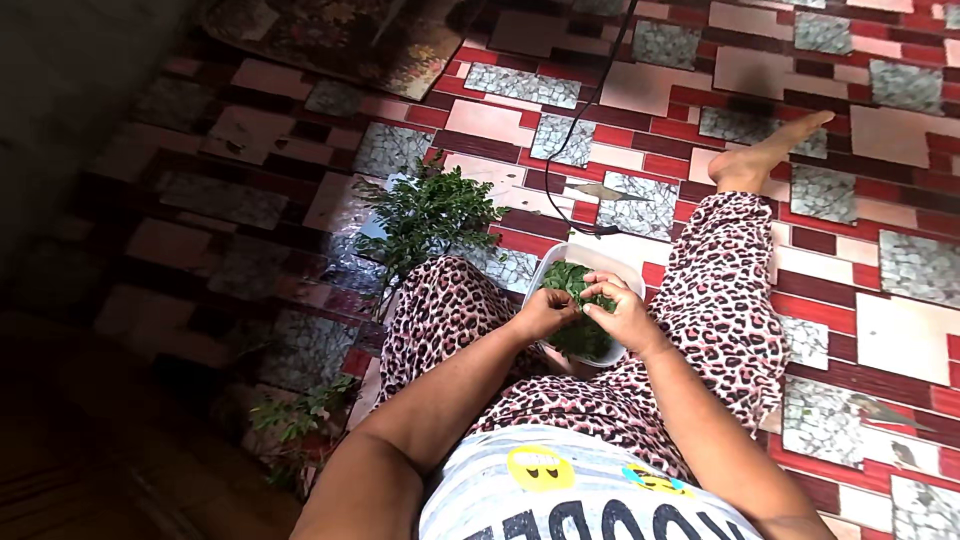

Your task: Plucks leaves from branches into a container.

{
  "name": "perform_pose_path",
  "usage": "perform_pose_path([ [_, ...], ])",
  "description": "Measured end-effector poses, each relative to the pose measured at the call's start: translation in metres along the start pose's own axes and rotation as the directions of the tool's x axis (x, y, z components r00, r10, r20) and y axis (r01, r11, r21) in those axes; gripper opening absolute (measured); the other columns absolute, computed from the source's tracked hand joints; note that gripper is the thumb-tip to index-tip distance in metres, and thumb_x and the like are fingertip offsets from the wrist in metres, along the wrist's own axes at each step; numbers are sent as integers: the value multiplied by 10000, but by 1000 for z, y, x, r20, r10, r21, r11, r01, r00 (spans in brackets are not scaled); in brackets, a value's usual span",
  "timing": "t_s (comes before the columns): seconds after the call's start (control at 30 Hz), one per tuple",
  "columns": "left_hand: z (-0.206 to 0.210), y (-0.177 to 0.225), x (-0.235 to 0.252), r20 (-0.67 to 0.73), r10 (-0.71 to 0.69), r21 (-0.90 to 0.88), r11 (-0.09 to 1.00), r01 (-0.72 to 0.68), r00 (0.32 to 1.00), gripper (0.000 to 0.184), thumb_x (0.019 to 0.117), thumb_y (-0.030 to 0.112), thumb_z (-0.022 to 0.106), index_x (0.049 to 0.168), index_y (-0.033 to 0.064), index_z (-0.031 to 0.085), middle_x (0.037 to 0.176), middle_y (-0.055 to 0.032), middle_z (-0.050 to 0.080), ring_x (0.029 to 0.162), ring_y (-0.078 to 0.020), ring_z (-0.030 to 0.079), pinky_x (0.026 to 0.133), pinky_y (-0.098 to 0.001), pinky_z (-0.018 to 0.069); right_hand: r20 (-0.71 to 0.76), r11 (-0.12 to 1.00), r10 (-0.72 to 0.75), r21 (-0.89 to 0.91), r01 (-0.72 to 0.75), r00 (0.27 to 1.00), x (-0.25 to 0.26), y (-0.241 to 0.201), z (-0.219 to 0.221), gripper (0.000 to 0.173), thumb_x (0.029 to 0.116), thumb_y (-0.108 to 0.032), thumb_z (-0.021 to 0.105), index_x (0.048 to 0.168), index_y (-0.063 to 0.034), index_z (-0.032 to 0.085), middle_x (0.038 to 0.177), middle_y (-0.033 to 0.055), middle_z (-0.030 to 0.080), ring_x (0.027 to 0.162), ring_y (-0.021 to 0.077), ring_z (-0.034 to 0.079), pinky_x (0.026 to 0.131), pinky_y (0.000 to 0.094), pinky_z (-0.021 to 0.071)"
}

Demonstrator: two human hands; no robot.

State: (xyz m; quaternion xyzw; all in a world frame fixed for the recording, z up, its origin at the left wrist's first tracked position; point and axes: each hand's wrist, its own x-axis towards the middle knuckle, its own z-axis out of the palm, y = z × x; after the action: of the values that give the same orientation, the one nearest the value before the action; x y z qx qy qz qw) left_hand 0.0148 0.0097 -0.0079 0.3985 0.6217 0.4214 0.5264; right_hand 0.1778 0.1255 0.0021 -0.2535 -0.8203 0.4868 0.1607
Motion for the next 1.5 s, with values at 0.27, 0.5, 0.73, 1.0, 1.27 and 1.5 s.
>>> perform_pose_path([
  [0.27, 0, 2, 0, -1, -29, 0, 1000, 29, 1000, 184, 1002, 143, 626, 876, 15, 664, 756, -2, 603, 679, -46, 534, 670, -246, 461, -136, 958, 71, 287, -29, 988, 1, 4, 16, 67, 927, 0, 646, 874, -6, 687, 1251, 99, 660, 1062, 133, 653, 893, 313, 568],
  [0.5, -1, 2, 0, -1, -34, -45, 998, 34, 999, 174, 1003, 136, 620, 879, 25, 669, 747, 17, 601, 652, -30, 515, 633, -220, 439, -131, 961, 152, 253, -115, 980, 3, 12, -4, 235, 1038, -142, 543, 1066, 3, 726, 1297, 103, 655, 1196, 168, 617, 1013, 372, 516],
  [0.73, -1, 0, 0, 3, -29, -8, 1000, 29, 1000, 177, 1006, 139, 620, 885, 21, 673, 766, 8, 609, 675, -37, 532, 661, -229, 459, -152, 982, 109, 171, -82, 982, 3, 7, 2, 169, 967, -94, 663, 1092, 7, 716, 1310, 151, 637, 1191, 205, 625, 949, 372, 553],
  [1.0, 0, 2, 0, 6, -42, 13, 999, 42, 999, 175, 1008, 141, 618, 908, 8, 670, 794, -11, 624, 707, -50, 554, 703, -251, 481, -119, 992, -114, -75, 105, 986, 3, 9, 8, 169, 905, -147, 726, 1028, -36, 754, 1379, 166, 591, 1291, 336, 534, 1092, 519, 432],
  [1.27, -1, 2, 0, 5, -47, 15, 999, 47, 999, 180, 1007, 147, 619, 892, 18, 671, 779, -4, 614, 694, -46, 543, 683, -247, 469, -223, 946, 111, 323, -34, 969, 5, 8, 13, 78, 948, -25, 670, 883, -4, 709, 1208, 84, 683, 1083, 117, 651, 930, 303, 553],
  [1.5, 0, 1, 0, 8, -47, -3, 999, 47, 999, 175, 1008, 143, 622, 896, 16, 666, 772, -4, 608, 687, -51, 540, 678, -247, 470, -104, 934, 270, 268, -235, 957, 3, 11, 5, 202, 1006, -169, 645, 1097, -1, 712, 1179, 113, 686, 1015, 162, 657, 896, 367, 552],
])
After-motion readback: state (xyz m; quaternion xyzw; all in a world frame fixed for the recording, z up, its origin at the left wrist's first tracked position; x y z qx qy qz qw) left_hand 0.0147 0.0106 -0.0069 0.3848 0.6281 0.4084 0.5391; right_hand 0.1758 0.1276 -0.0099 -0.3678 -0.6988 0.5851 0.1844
